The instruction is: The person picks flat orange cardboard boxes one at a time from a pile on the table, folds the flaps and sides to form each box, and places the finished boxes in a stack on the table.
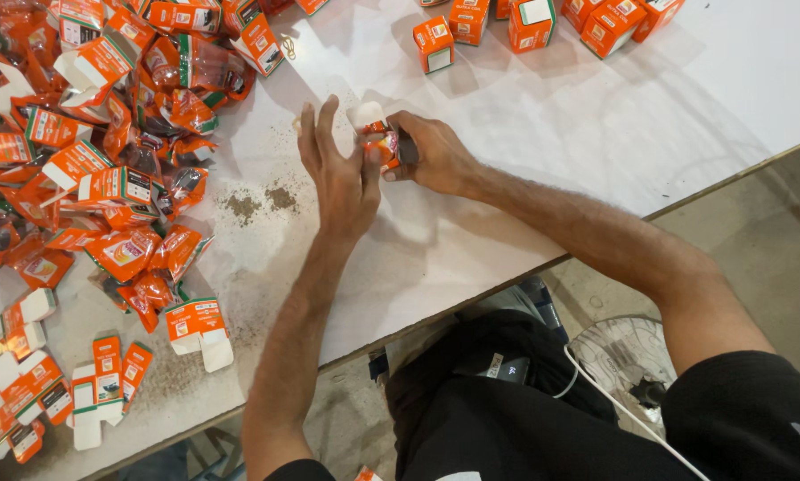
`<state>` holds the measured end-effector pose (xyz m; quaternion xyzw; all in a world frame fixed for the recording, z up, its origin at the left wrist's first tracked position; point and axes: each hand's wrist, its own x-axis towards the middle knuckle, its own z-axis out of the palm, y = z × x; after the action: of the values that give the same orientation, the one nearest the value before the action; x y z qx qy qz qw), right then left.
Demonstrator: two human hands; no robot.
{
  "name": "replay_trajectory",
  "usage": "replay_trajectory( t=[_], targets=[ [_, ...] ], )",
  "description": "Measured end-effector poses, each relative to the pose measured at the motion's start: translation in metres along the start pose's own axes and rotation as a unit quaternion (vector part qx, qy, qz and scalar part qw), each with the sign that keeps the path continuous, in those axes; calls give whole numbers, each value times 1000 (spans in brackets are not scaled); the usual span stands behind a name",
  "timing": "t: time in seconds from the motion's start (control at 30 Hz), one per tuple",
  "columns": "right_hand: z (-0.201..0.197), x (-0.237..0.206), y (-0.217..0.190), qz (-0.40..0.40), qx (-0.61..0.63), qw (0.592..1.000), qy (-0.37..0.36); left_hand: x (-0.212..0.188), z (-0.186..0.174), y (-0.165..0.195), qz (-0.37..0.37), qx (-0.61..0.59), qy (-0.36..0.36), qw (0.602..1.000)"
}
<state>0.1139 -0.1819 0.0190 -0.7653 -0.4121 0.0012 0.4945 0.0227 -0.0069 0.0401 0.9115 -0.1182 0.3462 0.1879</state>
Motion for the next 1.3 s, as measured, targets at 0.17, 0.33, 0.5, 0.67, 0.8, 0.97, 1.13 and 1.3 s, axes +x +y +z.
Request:
replay_trajectory(
  t=[0.17,0.33,0.5,0.67,0.8,0.97,1.13,1.3],
  targets=[
    [1,0,-8,21,-32,999,-5,11,21,5,-160,-77,-13,984],
    [-1,-1,-8,-29,-25,999,-7,6,28,-12,-344,-268,9,900],
    [3,-7,-11,-14,48,999,-15,9,45,-33,-383,-491,15,782],
    [3,-7,-13,-74,-60,995,-11,5,37,-31,-401,-453,-36,795],
    [1,-5,-9,-58,-60,996,-33,4,8,-40,-412,-669,-90,613],
    [3,-6,-8,-87,-65,994,-5,6,10,-41,-421,-548,-99,717],
    [0,-5,-13,-88,-51,995,-13,0,15,-38,-367,-517,-88,768],
    [0,-6,-12,-84,-51,995,-33,3,23,-20,-281,-261,-10,923]
  ],
)
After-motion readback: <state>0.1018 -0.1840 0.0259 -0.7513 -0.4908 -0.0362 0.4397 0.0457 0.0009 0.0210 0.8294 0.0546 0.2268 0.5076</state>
